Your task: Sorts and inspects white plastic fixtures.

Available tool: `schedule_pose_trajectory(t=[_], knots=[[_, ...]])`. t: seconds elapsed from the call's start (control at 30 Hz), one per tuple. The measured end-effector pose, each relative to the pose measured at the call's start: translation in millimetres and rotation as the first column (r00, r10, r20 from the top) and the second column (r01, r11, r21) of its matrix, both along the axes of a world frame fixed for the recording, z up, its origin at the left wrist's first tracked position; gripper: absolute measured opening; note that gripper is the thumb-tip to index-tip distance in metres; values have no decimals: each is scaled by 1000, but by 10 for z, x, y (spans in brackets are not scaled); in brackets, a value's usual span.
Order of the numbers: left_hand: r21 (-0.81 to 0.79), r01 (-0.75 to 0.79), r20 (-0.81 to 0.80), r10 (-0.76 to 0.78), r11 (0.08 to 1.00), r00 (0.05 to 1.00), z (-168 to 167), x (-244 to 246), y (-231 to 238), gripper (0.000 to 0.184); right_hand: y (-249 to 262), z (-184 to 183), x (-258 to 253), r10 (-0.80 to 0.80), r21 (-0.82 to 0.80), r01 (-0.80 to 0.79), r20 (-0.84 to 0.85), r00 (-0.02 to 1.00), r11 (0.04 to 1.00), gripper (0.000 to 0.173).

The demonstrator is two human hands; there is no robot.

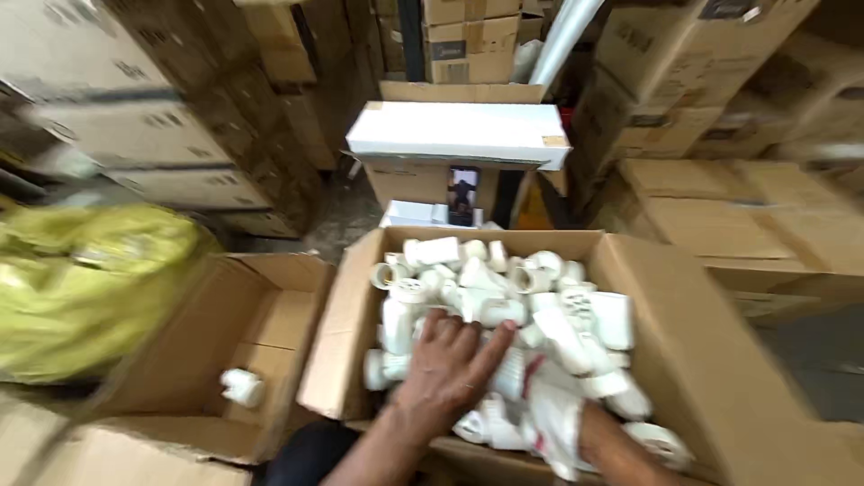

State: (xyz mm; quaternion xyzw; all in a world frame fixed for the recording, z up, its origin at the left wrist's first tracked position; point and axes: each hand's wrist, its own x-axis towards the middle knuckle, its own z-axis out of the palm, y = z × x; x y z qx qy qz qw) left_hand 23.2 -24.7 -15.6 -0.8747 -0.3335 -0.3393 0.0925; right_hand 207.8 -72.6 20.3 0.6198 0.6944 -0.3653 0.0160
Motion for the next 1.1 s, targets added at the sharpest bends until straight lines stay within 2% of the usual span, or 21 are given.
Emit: schedule_pose_trajectory(t=[0.03,0.07,0.1,0.13,0.17,0.23,0.3,0.37,0.4,0.47,0.5,0.53,0.6,0.63,0.67,0.73,0.77,0.83,0.9,0.97,1.1], knots=[[-31,-8,-4,8,999,1000,21,-34,-11,55,8,-32,-40,101,64,-102,15,995,993,36],[-71,-10,-17,9,997,1000,49,-89,-12,61,39,-146,-51,206,228,-199,-7,979,953,37],[-113,-3,-18,1,994,1000,78,-129,4,68,70,-363,10,270,418,-223,-55,961,881,36],[-157,24,-2,-25,987,1000,103,-142,27,73,77,-607,118,285,548,-176,-119,951,818,37],[-203,77,30,-72,976,997,122,-140,54,77,42,-649,176,217,556,-86,-175,960,827,38],[-297,148,66,-135,943,989,156,-163,105,87,-9,-325,134,-69,369,146,-212,975,918,33],[-378,140,27,-140,915,990,152,-224,126,92,-55,-502,285,-25,551,184,-283,959,814,40],[-414,118,-40,-148,903,988,108,-265,165,83,-116,-501,363,52,610,187,-351,935,770,49],[-415,123,-51,-157,902,986,78,-261,168,75,-93,-431,315,50,625,181,-333,942,759,48],[-331,144,8,-150,933,989,-5,-166,141,66,-140,-400,308,23,686,220,-327,945,693,47],[-268,144,39,-139,952,990,-23,-124,145,63,-168,-319,286,-21,675,230,-302,953,701,44],[-205,132,48,-125,970,991,-22,-111,149,60,-219,-245,241,-80,612,255,-298,951,748,42],[-74,63,16,-62,995,998,-15,-135,142,52,-178,-182,127,-214,338,355,-389,896,872,39],[-16,35,-2,-35,999,999,-24,-142,148,47,-135,-225,77,-329,123,459,-542,774,880,33],[24,19,-12,-19,1000,1000,-44,-146,148,43,-116,-293,37,-454,-123,530,-694,558,839,24],[64,-9,-14,10,998,1000,-76,-155,147,39,-129,-322,12,-631,-495,480,-756,172,724,21],[69,-21,-13,22,997,1000,-85,-159,145,40,-149,-332,34,-677,-602,422,-735,40,678,24],[82,-52,-18,54,995,998,-81,-156,121,43,-179,-349,99,-691,-675,311,-719,-72,669,28],[115,-86,8,86,990,996,-77,-136,100,44,-198,-357,127,-678,-687,267,-721,-142,676,30],[157,-113,59,104,981,993,-89,-101,86,43,-233,-370,163,-645,-672,178,-740,-192,718,29],[221,-125,135,96,967,986,-94,-73,89,39,-335,-330,205,-588,-579,-119,-767,-256,807,18]])
